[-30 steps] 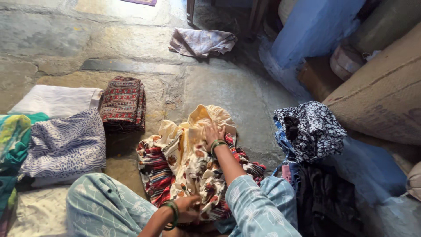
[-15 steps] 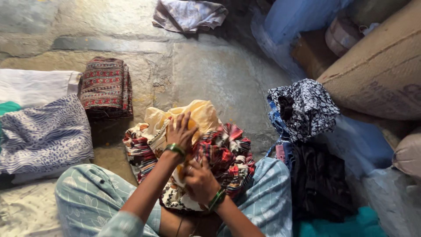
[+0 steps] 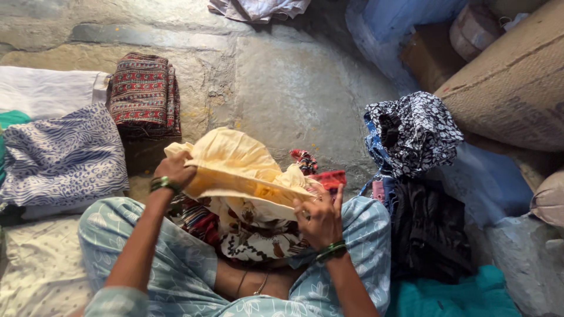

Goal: The person sits on the floor and folds several garments one by one, including a patterned cloth, a dark shirt, a white cloth, a patterned cloth, a dark cloth, and a floral skirt. Each item is smoothed, folded into a compact rectangle, and placed into a growing stack.

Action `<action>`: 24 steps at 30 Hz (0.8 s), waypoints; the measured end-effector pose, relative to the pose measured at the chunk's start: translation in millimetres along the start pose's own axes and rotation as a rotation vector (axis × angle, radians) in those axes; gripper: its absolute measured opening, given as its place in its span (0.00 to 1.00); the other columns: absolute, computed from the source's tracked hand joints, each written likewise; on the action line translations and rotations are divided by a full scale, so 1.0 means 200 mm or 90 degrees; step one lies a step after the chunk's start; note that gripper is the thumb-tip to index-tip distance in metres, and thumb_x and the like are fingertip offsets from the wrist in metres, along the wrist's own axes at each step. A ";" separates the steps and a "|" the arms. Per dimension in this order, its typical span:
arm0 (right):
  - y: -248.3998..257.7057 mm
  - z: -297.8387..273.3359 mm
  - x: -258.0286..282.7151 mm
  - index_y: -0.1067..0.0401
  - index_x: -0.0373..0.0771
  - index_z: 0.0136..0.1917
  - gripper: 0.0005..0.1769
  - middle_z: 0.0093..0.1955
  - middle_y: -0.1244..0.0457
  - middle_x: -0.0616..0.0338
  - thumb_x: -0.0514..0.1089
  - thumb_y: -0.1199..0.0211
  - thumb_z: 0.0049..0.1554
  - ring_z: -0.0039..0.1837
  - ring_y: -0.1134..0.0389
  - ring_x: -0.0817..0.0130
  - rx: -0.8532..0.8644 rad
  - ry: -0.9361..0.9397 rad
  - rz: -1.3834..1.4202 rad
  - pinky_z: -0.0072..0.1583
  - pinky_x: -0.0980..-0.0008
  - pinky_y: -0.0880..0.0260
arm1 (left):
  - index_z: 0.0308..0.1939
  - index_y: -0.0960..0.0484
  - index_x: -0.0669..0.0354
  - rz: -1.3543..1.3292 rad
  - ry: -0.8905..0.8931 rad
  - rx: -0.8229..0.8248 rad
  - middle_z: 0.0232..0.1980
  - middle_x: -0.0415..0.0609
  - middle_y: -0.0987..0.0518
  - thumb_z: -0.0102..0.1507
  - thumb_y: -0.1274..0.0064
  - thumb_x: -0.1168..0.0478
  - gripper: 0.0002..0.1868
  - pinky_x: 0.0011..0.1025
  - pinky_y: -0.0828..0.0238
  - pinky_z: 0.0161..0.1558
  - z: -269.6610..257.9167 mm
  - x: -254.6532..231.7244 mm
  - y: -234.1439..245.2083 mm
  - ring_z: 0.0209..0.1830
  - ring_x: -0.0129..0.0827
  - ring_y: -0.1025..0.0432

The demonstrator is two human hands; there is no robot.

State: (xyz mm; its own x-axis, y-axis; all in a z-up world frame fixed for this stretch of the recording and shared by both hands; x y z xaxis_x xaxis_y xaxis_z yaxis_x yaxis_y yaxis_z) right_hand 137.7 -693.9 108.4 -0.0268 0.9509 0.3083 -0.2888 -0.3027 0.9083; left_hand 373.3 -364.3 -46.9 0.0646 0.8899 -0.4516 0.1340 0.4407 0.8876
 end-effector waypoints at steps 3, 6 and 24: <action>-0.12 0.01 -0.10 0.21 0.43 0.48 0.12 0.52 0.31 0.54 0.50 0.32 0.53 0.69 0.36 0.59 0.029 -0.107 -0.017 0.80 0.39 0.60 | 0.46 0.18 0.52 -0.126 -0.009 0.072 0.46 0.55 0.14 0.54 0.41 0.49 0.20 0.41 0.22 0.49 -0.20 0.00 0.13 0.44 0.47 0.18; -0.19 0.06 -0.07 0.27 0.38 0.61 0.31 0.62 0.34 0.52 0.43 0.30 0.43 0.69 0.39 0.56 -0.015 -0.084 -0.027 0.75 0.41 0.56 | 0.47 0.19 0.52 -0.144 0.018 0.105 0.45 0.54 0.13 0.50 0.37 0.37 0.30 0.40 0.21 0.48 -0.42 -0.04 0.27 0.45 0.43 0.16; -0.19 0.46 -0.28 0.28 0.43 0.68 0.35 0.75 0.37 0.54 0.27 0.44 0.47 0.57 0.30 0.44 0.208 -0.087 0.195 0.56 0.51 0.25 | 0.53 0.25 0.54 -0.601 -0.316 -0.002 0.62 0.56 0.20 0.69 0.55 0.62 0.10 0.42 0.26 0.56 -0.31 -0.63 0.76 0.60 0.45 0.26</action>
State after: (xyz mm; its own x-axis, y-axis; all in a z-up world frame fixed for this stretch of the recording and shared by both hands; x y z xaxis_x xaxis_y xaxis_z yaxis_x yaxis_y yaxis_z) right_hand 239.0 -742.2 83.3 0.0684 0.8044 0.5902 0.0297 -0.5929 0.8047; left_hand 324.4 -402.4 150.2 0.3323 0.0404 -0.9423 0.3377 0.9278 0.1588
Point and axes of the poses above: each hand's wrist, its own z-axis towards the middle knuckle, its own y-axis out of the back of the hand, x = y × z, the point moved 9 cm from there along z, towards the middle knuckle
